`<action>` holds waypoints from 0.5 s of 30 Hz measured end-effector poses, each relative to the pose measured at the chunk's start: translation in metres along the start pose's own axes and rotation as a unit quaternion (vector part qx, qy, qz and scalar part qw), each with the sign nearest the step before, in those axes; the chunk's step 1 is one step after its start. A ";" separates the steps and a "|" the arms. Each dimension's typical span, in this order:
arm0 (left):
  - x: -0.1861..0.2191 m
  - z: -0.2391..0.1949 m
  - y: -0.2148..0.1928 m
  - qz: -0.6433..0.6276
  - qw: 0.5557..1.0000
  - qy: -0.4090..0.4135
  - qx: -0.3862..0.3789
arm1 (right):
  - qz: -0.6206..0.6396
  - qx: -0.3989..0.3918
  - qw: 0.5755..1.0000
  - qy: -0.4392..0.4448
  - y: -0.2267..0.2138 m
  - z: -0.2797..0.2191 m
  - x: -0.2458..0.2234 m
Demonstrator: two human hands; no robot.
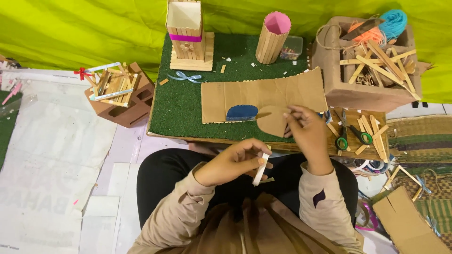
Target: Assembling a structure using cardboard pieces, scissors, and double-sided tape
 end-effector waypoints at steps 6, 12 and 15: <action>-0.012 0.006 0.001 -0.002 0.998 -0.029 0.055 | -0.206 0.014 0.974 -0.094 -0.001 -0.015 -0.043; -0.011 0.015 0.005 -0.010 0.995 -0.014 0.101 | -0.126 0.034 0.985 -0.114 -0.008 -0.032 -0.035; -0.009 0.019 0.017 -0.007 0.997 -0.013 0.075 | -0.043 -0.018 0.999 -0.019 -0.008 -0.057 -0.019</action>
Point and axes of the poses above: each hand's wrist, its own z-axis towards the middle knuckle, its own y-axis out of the palm, x = y × z, the point moved 3 cm from there along z, towards the middle knuckle
